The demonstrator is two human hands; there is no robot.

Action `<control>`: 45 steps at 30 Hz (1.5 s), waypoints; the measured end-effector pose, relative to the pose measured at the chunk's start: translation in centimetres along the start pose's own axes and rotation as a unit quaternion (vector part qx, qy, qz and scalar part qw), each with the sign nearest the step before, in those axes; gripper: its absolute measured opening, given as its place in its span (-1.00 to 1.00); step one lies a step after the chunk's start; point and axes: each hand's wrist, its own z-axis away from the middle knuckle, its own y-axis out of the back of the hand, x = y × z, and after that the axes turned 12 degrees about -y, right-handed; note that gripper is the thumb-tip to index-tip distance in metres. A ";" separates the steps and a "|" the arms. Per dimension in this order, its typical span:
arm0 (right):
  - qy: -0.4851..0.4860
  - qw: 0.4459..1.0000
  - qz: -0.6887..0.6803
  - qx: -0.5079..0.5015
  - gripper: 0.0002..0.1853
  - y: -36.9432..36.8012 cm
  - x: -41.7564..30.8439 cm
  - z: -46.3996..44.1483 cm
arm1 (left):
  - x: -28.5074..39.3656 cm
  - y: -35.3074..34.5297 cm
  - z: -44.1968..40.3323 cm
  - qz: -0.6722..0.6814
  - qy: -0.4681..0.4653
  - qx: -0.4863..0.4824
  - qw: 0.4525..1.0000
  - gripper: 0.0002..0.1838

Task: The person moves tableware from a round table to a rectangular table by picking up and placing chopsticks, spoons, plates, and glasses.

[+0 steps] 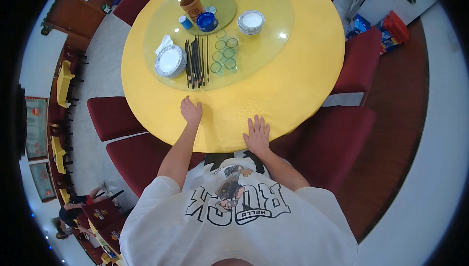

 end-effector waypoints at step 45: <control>-0.012 0.999 -0.038 0.028 -0.25 1.7 -1.0 -0.5 | 4.4 -2.6 -7.2 -0.001 0.181 -0.156 0.971 -0.17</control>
